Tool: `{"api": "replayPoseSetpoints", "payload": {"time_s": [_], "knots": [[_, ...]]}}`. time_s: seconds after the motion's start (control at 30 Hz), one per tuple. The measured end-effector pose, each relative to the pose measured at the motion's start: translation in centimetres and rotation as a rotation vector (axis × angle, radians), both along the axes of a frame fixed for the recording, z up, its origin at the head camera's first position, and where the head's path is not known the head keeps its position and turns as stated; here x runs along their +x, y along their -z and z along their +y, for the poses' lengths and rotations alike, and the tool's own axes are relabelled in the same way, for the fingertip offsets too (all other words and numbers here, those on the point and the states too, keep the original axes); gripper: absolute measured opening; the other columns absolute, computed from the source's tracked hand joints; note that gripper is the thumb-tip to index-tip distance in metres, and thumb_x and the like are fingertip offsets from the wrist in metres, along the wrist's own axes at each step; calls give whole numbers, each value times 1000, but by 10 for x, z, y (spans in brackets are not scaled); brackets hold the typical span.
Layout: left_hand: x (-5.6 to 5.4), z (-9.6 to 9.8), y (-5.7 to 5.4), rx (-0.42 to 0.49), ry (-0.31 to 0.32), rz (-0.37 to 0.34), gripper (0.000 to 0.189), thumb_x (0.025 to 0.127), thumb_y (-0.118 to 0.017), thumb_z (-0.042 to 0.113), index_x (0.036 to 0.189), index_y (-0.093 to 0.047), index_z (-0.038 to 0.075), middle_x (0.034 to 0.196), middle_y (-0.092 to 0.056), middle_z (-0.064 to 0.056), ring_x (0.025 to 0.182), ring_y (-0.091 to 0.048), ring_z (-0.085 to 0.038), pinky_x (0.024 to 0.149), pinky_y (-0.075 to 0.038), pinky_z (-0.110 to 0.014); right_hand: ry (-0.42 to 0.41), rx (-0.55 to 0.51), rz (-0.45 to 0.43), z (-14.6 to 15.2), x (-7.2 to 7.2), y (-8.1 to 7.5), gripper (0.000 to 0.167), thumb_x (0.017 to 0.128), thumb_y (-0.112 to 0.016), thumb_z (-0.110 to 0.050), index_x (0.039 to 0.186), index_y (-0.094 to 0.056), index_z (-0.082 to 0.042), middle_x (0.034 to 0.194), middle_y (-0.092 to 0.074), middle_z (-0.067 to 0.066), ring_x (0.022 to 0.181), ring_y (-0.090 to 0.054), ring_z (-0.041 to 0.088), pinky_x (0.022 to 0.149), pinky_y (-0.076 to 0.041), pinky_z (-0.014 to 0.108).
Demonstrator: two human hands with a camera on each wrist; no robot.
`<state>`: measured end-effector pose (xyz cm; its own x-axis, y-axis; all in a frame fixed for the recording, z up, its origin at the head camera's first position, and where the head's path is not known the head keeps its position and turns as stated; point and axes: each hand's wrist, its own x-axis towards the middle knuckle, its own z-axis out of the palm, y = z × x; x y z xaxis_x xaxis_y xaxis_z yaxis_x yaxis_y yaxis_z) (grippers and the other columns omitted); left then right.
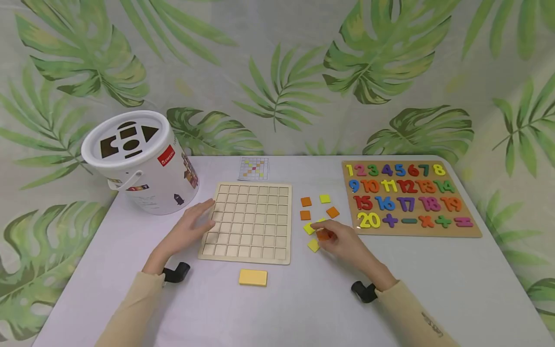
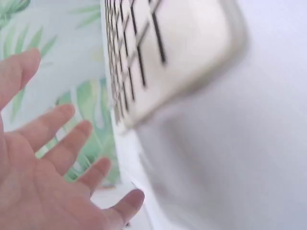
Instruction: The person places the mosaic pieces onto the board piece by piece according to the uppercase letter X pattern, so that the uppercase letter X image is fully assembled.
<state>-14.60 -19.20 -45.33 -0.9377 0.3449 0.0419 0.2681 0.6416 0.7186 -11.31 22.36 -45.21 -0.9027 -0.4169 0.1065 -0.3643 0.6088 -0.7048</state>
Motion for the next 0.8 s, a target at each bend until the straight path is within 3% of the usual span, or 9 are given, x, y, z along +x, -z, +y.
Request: {"api": "replayPoseSetpoints", "payload": {"time_s": [0.13, 0.23, 0.47, 0.8], "knots": [[-3, -14, 10, 58, 43, -58, 58, 94, -60, 16, 144, -38, -1, 151, -32, -17, 139, -16, -44, 107, -11, -60, -17, 19, -103, 1, 7, 8, 36, 82, -70, 4, 116, -65, -4, 106, -65, 5, 90, -56, 21, 75, -48, 28], [-4, -20, 16, 44, 61, -89, 58, 91, -61, 11, 144, -40, 1, 152, -33, -14, 139, -16, -42, 106, -8, -63, -16, 37, -129, 1, 8, 12, 35, 81, -70, 5, 114, -67, -6, 105, -64, 2, 90, -56, 19, 75, -48, 29], [1, -25, 21, -13, 70, -123, 65, 85, -65, 3, 146, -39, 5, 155, -27, -8, 140, -9, -41, 102, -4, -65, -27, 73, -104, -3, 7, 16, 32, 78, -72, 8, 106, -68, -8, 97, -60, -1, 85, -53, 17, 72, -48, 27], [6, -25, 20, -57, 82, -106, 64, 89, -65, 11, 146, -38, 6, 155, -27, -10, 139, -10, -42, 101, -7, -63, -67, 131, -24, -10, 4, 17, 29, 74, -72, 11, 95, -66, -8, 85, -53, -3, 77, -50, 15, 65, -45, 24]]}}
